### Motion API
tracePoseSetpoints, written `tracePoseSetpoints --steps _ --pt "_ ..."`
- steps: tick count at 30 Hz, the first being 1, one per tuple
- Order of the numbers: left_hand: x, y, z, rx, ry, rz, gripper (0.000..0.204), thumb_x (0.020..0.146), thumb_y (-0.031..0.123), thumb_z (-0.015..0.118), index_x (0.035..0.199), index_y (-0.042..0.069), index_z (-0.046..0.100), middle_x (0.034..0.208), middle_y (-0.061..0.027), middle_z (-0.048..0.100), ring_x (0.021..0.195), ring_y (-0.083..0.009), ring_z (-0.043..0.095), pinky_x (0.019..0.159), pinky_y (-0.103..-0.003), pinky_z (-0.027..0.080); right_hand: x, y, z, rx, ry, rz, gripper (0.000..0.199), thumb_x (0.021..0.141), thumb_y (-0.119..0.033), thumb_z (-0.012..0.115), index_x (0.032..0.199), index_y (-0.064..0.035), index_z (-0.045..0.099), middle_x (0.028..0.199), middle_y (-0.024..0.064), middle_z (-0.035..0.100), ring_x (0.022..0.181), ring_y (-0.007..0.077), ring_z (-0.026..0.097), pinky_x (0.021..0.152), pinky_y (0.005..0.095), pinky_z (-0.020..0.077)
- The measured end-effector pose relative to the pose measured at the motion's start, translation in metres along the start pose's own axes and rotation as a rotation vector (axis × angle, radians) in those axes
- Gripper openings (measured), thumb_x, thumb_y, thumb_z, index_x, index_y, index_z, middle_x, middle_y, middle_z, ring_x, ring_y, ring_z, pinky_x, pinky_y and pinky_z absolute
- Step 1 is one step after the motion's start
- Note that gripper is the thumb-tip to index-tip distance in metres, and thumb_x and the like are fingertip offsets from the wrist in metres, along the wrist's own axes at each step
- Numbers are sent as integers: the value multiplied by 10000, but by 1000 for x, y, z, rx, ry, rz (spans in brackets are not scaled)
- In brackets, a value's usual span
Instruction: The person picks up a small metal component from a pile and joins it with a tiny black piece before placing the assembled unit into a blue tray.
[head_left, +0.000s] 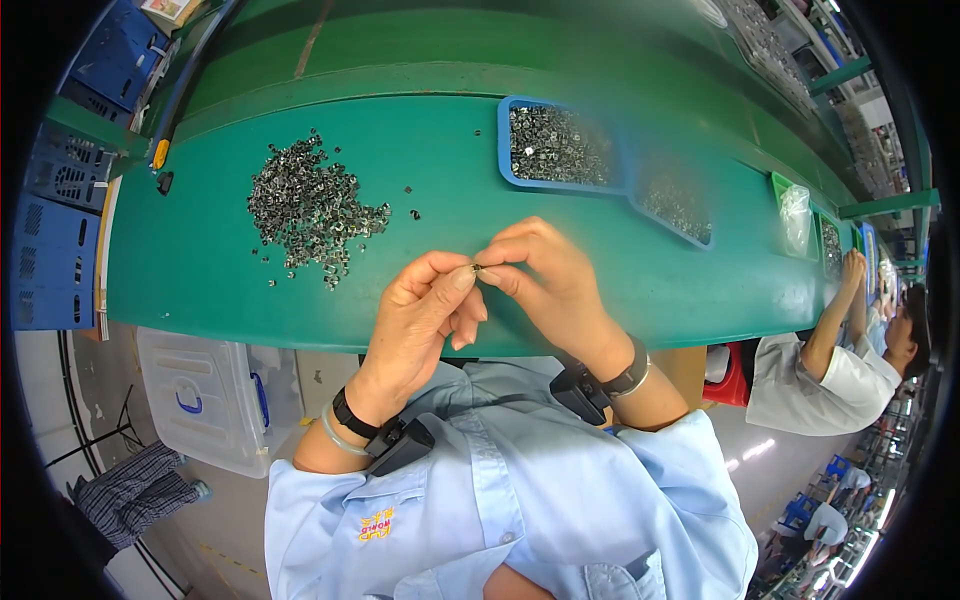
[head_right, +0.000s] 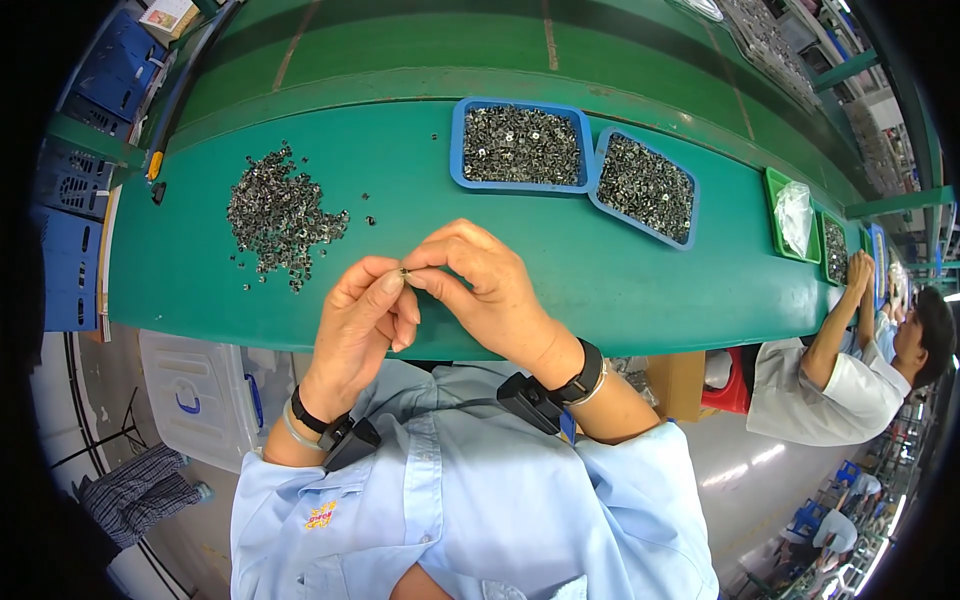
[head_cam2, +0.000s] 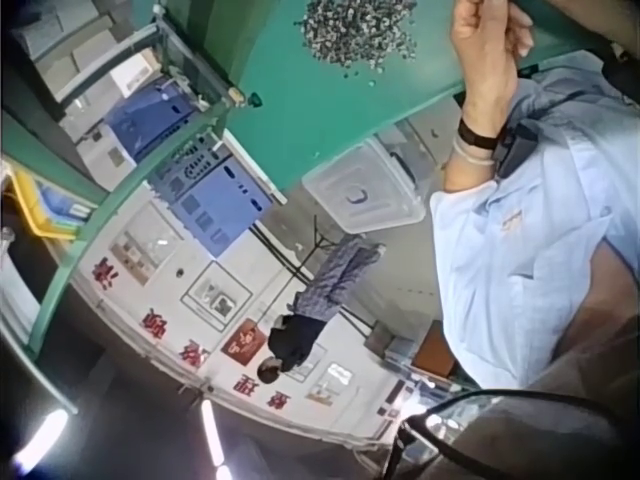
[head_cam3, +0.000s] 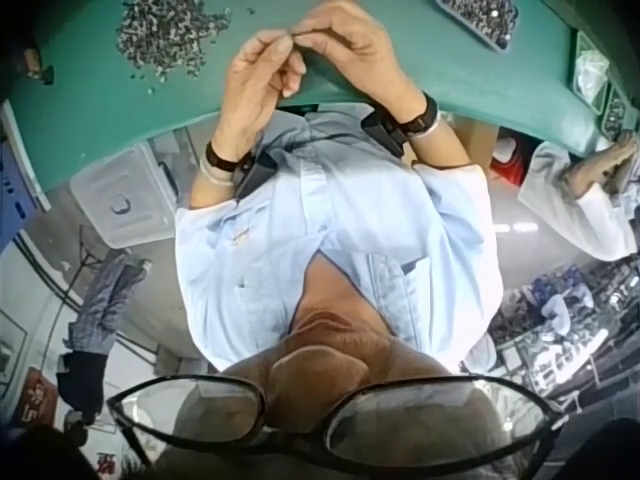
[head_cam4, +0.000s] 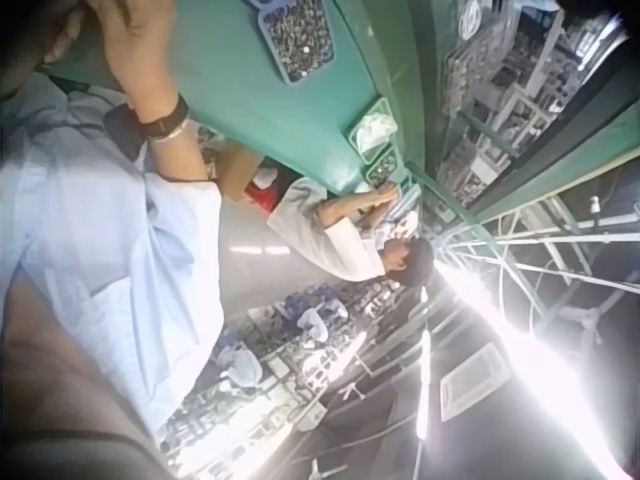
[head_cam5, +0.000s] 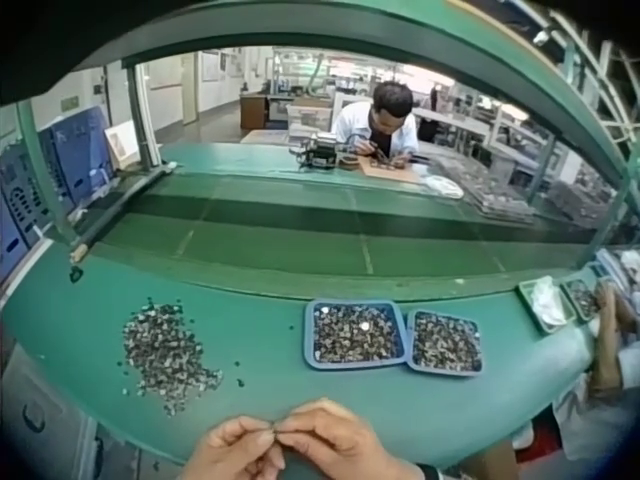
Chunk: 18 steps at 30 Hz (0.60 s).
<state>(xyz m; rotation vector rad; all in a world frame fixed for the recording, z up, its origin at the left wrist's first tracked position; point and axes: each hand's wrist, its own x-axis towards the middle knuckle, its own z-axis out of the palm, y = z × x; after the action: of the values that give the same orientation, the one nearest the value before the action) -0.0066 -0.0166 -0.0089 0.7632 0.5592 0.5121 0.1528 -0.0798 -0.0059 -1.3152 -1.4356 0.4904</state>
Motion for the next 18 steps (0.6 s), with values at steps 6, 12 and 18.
tracePoseSetpoints --steps 6,12,18 --pt "0 6 8 -105 -49 -56 153 937 193 544 976 45 548 683 -53 583 514 -103 512 432 -217 379 1 6 -7 16 -38 -68 167 770 -27 683 927 -69 646 873 37 621 806 180 587 674 294 495" --pt "4 2 8 -108 -69 -34 142 933 195 551 950 54 545 679 -49 581 514 -101 508 439 -221 389 -3 4 -5 41 -5 -10 138 775 -69 689 903 -77 635 869 39 609 807 191 572 699 298 467" --pt "4 -4 9 -70 -50 13 137 933 200 552 940 63 543 666 -39 576 516 -97 505 452 -220 400 -8 2 -2 55 18 39 138 781 -71 685 909 -75 634 873 41 609 812 190 572 709 298 470"
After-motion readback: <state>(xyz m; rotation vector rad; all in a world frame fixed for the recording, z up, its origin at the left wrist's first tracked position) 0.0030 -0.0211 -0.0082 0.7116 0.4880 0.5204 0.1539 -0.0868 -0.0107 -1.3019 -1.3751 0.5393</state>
